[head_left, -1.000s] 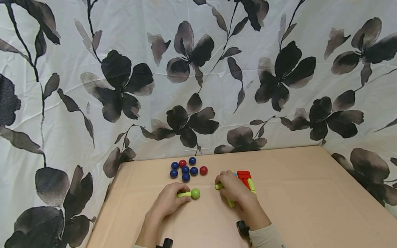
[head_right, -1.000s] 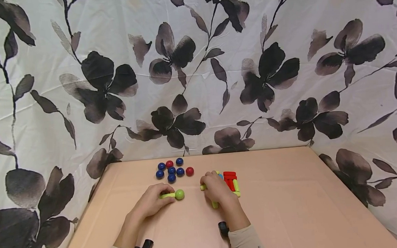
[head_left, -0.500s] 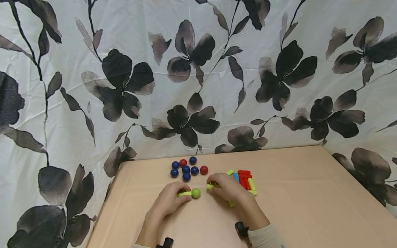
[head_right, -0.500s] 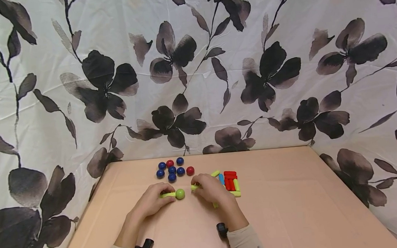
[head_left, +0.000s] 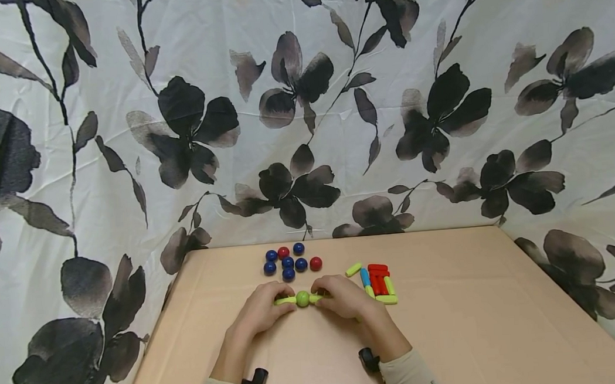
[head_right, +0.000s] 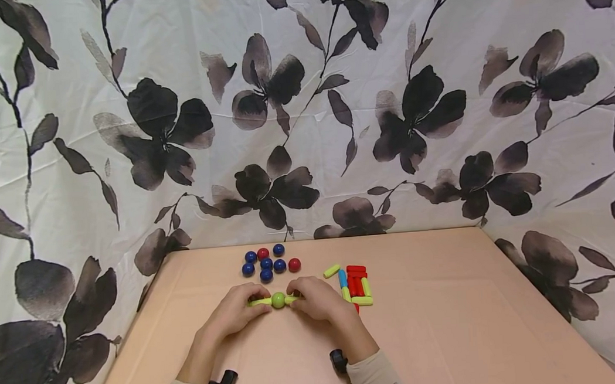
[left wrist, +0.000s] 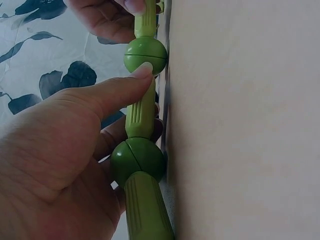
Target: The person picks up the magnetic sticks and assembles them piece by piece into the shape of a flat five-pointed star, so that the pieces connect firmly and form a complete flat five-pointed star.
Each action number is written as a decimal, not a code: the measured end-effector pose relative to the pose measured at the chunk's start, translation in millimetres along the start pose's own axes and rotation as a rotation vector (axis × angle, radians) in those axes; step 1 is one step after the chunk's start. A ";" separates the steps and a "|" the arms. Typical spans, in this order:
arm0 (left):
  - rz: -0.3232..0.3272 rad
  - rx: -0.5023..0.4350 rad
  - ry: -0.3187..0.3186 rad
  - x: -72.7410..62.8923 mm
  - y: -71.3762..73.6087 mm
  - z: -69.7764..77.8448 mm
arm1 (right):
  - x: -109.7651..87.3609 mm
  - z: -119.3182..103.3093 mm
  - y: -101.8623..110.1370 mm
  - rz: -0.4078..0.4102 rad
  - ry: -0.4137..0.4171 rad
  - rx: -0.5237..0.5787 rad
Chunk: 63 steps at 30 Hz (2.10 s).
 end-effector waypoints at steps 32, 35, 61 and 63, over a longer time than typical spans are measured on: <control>-0.044 -0.002 0.052 -1.5 6.2 3.0 | 4.3 -6.3 -1.2 0.069 -0.060 0.113; -0.027 0.013 0.057 -1.0 6.8 3.9 | 6.1 -5.0 2.8 0.146 -0.085 0.068; -0.020 0.053 -0.026 -1.1 6.4 6.0 | 43.2 4.5 9.5 0.012 -0.113 -0.318; -0.023 0.054 -0.031 -1.2 6.0 5.8 | 38.5 4.1 8.2 0.016 -0.122 -0.283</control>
Point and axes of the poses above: each hand's wrist, its own x-axis towards the middle knuckle, its own y-axis out of the back of the hand, z = x × y, the point moved 2 cm from there along x, towards the middle knuckle, and after that the axes turned 9 degrees about y, right-handed, at the moved point
